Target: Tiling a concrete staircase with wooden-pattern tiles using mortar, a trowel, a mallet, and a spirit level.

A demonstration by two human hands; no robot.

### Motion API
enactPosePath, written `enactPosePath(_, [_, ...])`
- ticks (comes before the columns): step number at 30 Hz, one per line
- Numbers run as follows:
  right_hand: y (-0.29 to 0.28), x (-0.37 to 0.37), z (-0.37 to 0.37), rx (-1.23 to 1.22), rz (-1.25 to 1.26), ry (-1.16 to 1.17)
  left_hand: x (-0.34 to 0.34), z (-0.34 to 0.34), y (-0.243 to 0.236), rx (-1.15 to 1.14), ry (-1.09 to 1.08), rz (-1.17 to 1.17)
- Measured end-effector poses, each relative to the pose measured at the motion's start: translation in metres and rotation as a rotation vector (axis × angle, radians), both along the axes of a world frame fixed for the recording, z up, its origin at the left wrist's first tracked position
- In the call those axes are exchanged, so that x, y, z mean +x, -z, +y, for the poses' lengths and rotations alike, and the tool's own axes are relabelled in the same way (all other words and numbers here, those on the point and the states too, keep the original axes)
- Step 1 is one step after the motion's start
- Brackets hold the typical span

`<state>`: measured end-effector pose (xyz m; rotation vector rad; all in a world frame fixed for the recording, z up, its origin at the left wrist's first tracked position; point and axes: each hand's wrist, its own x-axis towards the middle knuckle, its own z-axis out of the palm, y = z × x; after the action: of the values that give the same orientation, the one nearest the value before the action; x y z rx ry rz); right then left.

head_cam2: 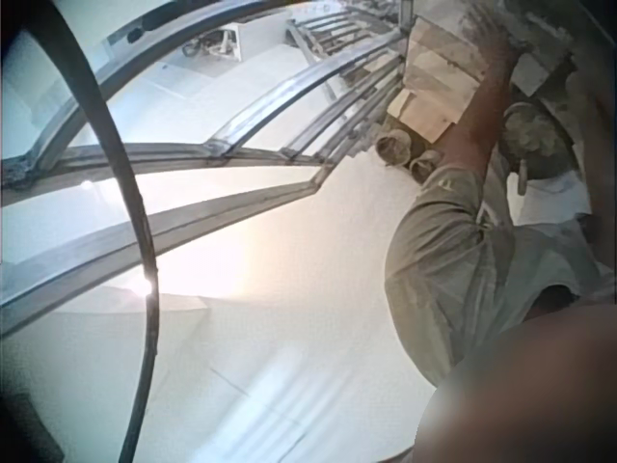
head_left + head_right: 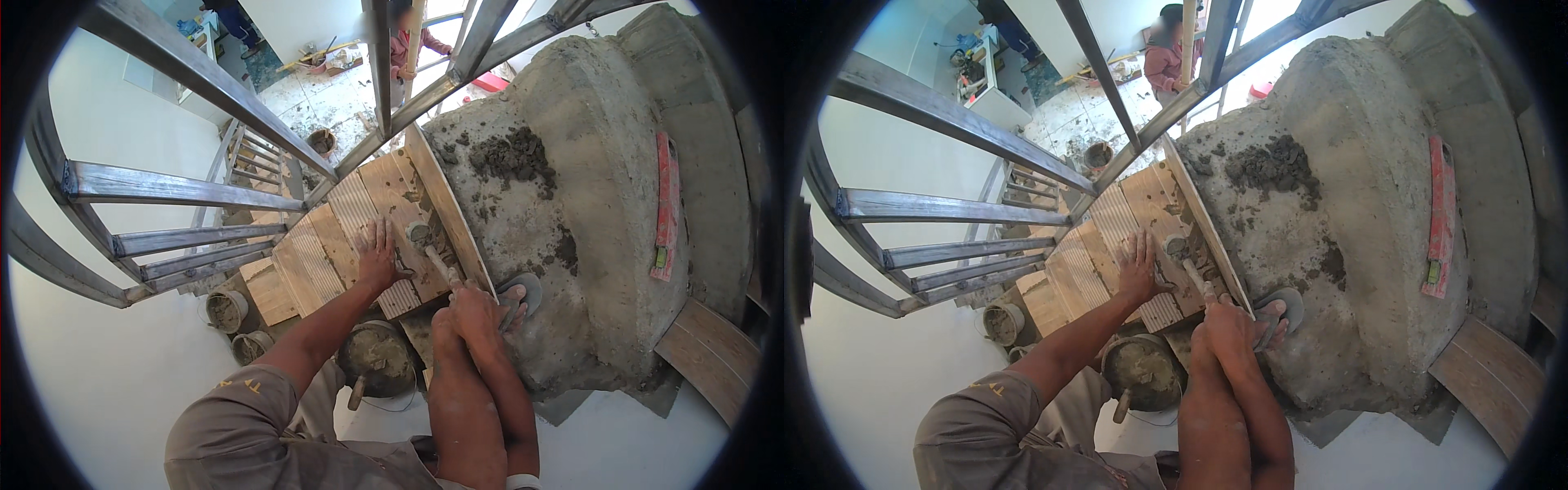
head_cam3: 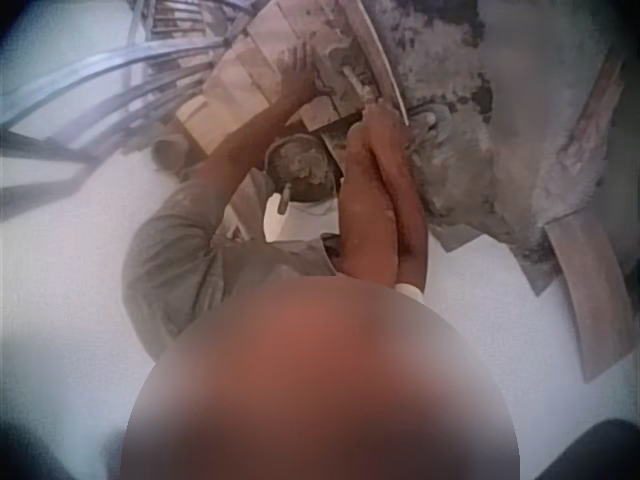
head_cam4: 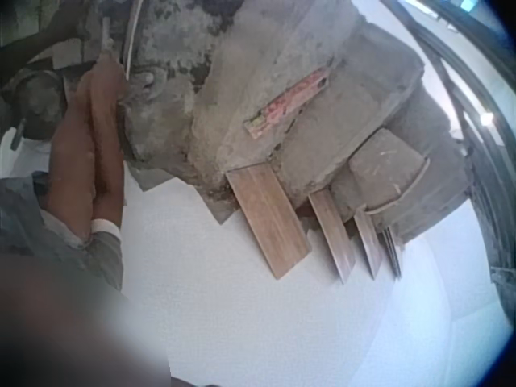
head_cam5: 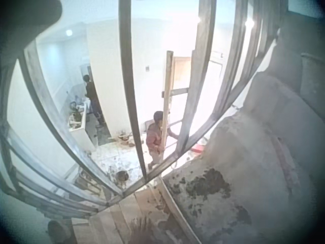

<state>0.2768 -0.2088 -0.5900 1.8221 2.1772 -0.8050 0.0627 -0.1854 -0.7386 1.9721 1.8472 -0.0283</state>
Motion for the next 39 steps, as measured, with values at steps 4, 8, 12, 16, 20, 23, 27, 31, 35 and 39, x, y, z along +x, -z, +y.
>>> enactPosePath(4, [0.015,0.004,-0.002,-0.063,-0.04,0.01,0.005,0.001,0.0,0.004,0.005,-0.02])
enactPosePath(8, [0.011,0.005,-0.002,-0.079,-0.049,0.049,0.004,0.002,0.0,-0.027,0.001,-0.004])
enactPosePath(12, [-0.007,-0.001,-0.001,-0.105,-0.014,0.067,-0.002,-0.003,-0.002,-0.042,-0.008,-0.004])
enactPosePath(16, [-0.011,-0.001,-0.005,-0.123,-0.046,0.099,-0.015,-0.02,-0.007,0.087,-0.003,-0.057])
enactPosePath(20, [0.0,0.004,-0.019,-0.116,-0.11,0.015,-0.031,-0.051,-0.002,0.072,-0.218,-0.046])
enactPosePath(23, [-0.004,-0.002,-0.02,-0.113,-0.138,0.001,-0.042,-0.068,0.016,0.098,-0.582,-0.157])
enactPosePath(27, [-0.009,-0.004,-0.023,-0.116,-0.137,0.051,-0.045,-0.072,0.018,-0.26,-0.706,-0.343])
enactPosePath(31, [-0.007,-0.01,-0.026,-0.099,-0.137,0.065,-0.04,-0.076,0.026,-0.128,-0.796,-0.511])
enactPosePath(35, [-0.009,-0.01,-0.029,-0.056,-0.126,0.048,-0.032,-0.076,0.036,-0.039,-0.872,-0.485])
enactPosePath(39, [-0.009,-0.017,-0.027,-0.124,-0.138,0.073,-0.038,-0.072,0.031,-0.117,-0.837,-0.424])
